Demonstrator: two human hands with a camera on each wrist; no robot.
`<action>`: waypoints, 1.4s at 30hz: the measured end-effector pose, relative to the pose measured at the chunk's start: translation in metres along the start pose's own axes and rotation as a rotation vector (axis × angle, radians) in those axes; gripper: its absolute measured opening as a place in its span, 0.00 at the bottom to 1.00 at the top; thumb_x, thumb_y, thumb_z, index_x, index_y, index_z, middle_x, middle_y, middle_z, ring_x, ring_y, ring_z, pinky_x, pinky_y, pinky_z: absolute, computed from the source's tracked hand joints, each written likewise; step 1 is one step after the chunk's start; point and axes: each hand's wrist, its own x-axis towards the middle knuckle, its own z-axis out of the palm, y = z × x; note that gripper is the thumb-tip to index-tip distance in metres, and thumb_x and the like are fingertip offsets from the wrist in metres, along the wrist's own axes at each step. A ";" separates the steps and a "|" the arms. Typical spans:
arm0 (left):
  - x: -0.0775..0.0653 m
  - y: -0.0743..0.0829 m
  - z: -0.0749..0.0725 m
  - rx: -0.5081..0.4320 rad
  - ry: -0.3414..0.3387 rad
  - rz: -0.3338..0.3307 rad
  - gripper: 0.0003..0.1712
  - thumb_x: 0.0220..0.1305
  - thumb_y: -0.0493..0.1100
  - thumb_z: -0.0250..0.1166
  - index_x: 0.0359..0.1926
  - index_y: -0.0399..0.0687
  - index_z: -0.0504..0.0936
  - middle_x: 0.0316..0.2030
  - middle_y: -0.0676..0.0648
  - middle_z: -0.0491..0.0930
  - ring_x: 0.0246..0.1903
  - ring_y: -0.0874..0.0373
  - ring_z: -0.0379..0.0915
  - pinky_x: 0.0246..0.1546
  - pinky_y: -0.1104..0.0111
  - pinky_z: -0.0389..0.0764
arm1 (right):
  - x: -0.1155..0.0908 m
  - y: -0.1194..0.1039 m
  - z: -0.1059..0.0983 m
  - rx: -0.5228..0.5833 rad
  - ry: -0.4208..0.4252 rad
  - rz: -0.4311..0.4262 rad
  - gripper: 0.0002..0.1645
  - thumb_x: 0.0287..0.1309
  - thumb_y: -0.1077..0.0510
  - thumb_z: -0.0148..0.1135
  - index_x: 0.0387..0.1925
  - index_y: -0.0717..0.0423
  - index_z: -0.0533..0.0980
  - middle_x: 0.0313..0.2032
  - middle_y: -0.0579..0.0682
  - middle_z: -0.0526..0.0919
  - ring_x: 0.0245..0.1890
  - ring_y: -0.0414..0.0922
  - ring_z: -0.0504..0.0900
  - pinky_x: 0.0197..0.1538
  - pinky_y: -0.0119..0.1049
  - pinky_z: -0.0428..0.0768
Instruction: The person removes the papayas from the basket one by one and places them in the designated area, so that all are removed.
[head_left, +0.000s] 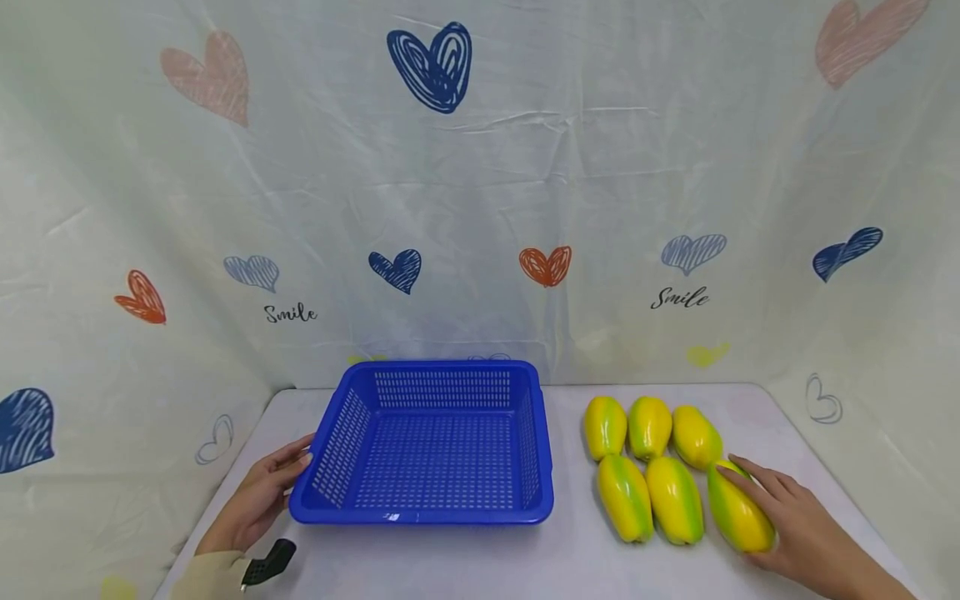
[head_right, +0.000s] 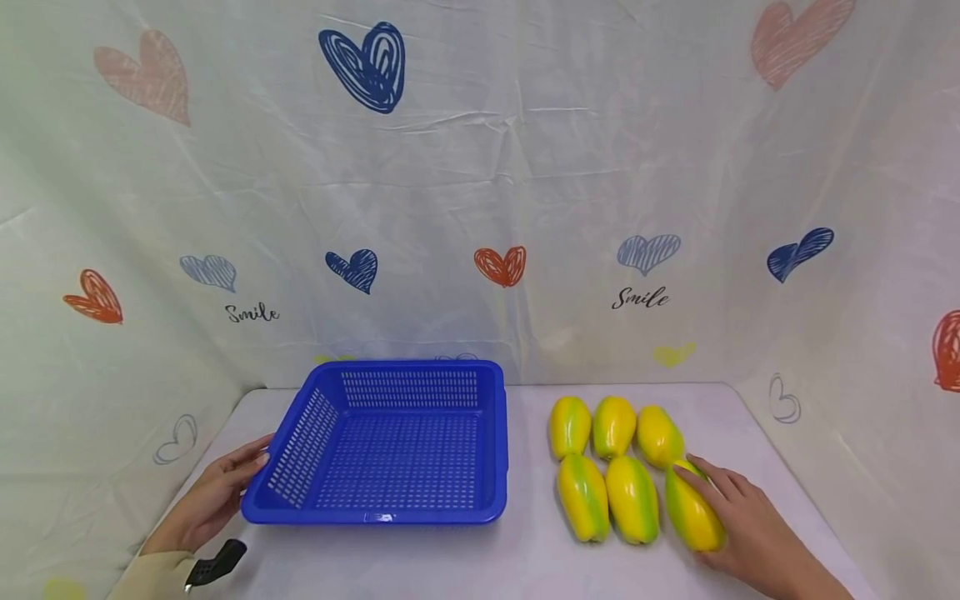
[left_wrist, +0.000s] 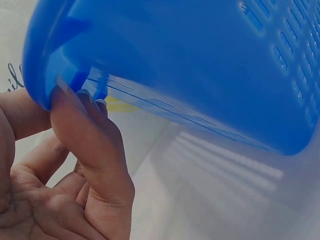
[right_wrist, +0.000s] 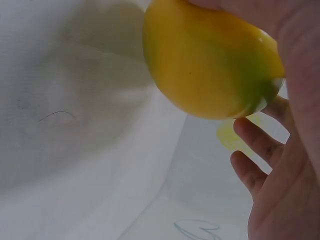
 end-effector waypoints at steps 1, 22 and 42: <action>0.000 0.000 0.000 -0.002 0.000 0.001 0.40 0.84 0.46 0.56 0.84 0.38 0.49 0.50 0.58 0.81 0.46 0.63 0.80 0.46 0.67 0.84 | -0.001 0.001 0.001 0.008 -0.005 0.003 0.66 0.23 0.42 0.93 0.70 0.51 0.73 0.69 0.60 0.71 0.58 0.63 0.76 0.53 0.71 0.78; -0.002 0.000 0.001 0.002 0.007 -0.003 0.41 0.83 0.47 0.57 0.84 0.38 0.50 0.50 0.58 0.83 0.45 0.64 0.82 0.47 0.66 0.85 | -0.001 0.005 0.015 -0.016 0.040 -0.065 0.65 0.20 0.44 0.93 0.69 0.43 0.74 0.68 0.54 0.72 0.56 0.54 0.79 0.58 0.17 0.73; -0.001 0.001 0.002 -0.009 0.014 0.001 0.39 0.84 0.46 0.55 0.84 0.40 0.49 0.51 0.58 0.81 0.46 0.64 0.80 0.47 0.68 0.84 | 0.009 0.006 0.021 0.039 0.145 -0.160 0.65 0.19 0.51 0.93 0.69 0.49 0.74 0.68 0.58 0.71 0.59 0.49 0.69 0.65 0.07 0.37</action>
